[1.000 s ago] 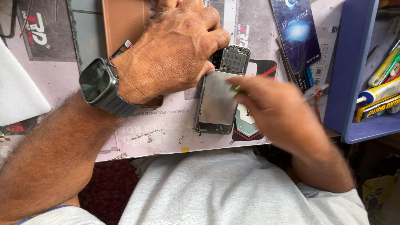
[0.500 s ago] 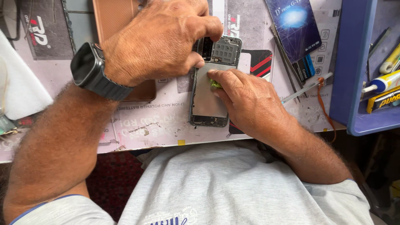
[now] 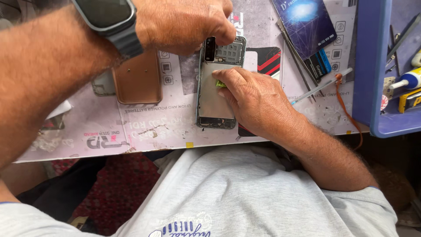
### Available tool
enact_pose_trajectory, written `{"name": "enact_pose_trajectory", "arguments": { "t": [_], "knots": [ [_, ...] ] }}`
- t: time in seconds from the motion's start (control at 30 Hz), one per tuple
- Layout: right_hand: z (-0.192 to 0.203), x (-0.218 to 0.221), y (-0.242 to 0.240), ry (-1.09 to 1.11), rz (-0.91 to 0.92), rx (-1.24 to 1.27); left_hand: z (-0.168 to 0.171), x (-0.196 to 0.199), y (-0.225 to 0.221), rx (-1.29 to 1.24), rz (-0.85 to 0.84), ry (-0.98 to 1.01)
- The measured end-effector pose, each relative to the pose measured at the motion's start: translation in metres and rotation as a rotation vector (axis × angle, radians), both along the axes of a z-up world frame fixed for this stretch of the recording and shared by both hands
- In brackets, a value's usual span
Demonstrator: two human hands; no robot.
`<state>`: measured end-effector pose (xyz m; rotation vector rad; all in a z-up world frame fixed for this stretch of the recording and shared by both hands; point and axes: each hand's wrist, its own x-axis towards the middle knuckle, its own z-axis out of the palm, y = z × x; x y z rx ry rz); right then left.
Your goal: The person removes a SIM card from a phone case and sets it aside. They then use a green precision screwdriver to carefully pry and separate the screen assembly from the phone's frame, working along the edges to release internal adhesives.
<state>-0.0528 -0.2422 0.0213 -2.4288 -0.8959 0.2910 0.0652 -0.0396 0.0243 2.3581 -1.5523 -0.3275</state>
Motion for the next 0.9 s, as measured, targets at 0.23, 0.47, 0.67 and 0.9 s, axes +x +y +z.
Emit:
{"name": "enact_pose_trajectory", "arguments": {
  "t": [0.23, 0.47, 0.67, 0.9],
  "knots": [
    [0.002, 0.002, -0.001, 0.015, 0.005, 0.047, -0.017, 0.012, 0.005, -0.029, -0.065, 0.036],
    [0.004, 0.004, 0.000, 0.041, 0.008, 0.035, -0.017, 0.015, 0.000, -0.015, -0.088, 0.035],
    [0.003, 0.004, 0.001, 0.060, 0.001, 0.008, -0.018, 0.014, -0.001, -0.012, -0.063, 0.041],
    [0.003, 0.002, 0.002, 0.013, -0.005, 0.022, -0.024, 0.014, -0.001, -0.041, -0.048, 0.122]
  ]
}}
